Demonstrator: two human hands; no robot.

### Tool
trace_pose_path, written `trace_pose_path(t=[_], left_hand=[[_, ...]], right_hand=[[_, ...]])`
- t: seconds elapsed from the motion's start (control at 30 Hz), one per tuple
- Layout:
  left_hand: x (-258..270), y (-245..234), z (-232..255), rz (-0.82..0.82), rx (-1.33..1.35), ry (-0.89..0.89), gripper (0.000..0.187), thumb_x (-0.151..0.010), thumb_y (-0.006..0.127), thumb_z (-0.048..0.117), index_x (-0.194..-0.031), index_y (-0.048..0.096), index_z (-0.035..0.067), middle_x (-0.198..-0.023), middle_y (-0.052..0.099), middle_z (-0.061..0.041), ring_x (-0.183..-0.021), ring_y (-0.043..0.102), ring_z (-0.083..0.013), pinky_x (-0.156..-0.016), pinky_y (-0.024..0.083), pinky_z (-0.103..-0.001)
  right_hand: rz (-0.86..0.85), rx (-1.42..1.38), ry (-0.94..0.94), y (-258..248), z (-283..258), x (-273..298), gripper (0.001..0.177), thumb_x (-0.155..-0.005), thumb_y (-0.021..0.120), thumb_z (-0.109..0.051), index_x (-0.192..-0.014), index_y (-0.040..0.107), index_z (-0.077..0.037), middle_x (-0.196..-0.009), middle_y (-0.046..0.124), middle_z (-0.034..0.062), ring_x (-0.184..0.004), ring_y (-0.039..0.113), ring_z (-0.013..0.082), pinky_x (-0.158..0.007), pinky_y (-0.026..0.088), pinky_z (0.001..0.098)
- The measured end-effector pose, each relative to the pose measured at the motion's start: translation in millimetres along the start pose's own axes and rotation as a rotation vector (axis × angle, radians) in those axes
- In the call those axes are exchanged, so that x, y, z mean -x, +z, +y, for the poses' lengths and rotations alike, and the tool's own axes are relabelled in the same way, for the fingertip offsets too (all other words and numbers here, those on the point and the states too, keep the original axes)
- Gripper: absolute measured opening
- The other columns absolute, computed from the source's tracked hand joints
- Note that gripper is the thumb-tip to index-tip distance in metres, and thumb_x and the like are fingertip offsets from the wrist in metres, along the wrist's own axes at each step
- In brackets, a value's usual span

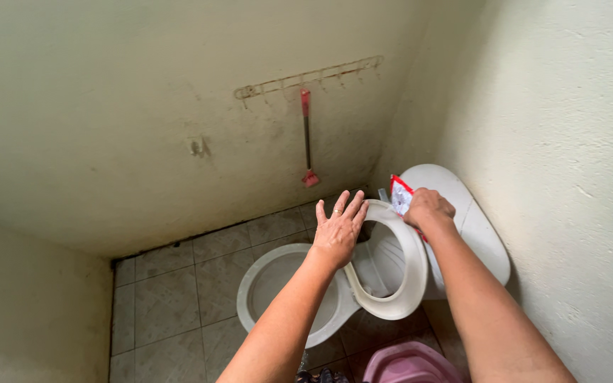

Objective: The person pours liquid cleaner into the toilet bowl, then adds powder from a sachet. They use a toilet brush to scrub the bowl and the exterior of the cistern, rinsing the brush with water from a pink basin during the process.

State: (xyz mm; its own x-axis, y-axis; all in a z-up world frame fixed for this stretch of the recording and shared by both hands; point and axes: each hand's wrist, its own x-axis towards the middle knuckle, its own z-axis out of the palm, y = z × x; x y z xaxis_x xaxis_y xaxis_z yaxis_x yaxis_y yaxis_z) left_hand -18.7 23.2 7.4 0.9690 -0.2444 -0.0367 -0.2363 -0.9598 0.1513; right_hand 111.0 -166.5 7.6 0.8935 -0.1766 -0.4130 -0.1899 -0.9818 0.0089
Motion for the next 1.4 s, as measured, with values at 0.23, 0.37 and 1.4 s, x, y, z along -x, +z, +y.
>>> trace_pose_path(t=[0.23,0.37,1.4], left_hand=[[11,6,-6,0.041,0.019,-0.002,0.090,-0.079,0.061,-0.003,-0.161,0.026,0.015,-0.170,0.015,-0.001,-0.156,0.015,-0.0291,-0.114,0.018,-0.072],[16,8,-2,0.027,0.035,0.041,0.089,-0.079,0.060,-0.003,-0.160,0.026,0.014,-0.170,0.015,-0.002,-0.155,0.015,-0.0296,-0.114,0.019,-0.071],[105,36,41,-0.038,0.156,0.076,0.094,-0.074,0.065,-0.006,-0.159,0.029,0.015,-0.169,0.018,-0.001,-0.155,0.018,-0.0296,-0.115,0.020,-0.069]], right_hand=[[0.032,-0.142,0.064,6,25,4,0.046,-0.079,0.080,-0.022,-0.123,0.070,-0.012,-0.127,0.071,0.0150,-0.120,0.068,0.0331,-0.097,0.056,0.0468],[0.027,-0.199,0.093,20,62,28,0.050,-0.079,0.078,-0.021,-0.127,0.067,-0.014,-0.126,0.071,0.0148,-0.120,0.068,0.0331,-0.099,0.055,0.0466],[-0.115,-0.105,0.137,115,138,130,0.055,-0.082,0.080,-0.025,-0.135,0.065,-0.016,-0.138,0.067,0.0153,-0.131,0.062,0.0339,-0.108,0.051,0.0459]])
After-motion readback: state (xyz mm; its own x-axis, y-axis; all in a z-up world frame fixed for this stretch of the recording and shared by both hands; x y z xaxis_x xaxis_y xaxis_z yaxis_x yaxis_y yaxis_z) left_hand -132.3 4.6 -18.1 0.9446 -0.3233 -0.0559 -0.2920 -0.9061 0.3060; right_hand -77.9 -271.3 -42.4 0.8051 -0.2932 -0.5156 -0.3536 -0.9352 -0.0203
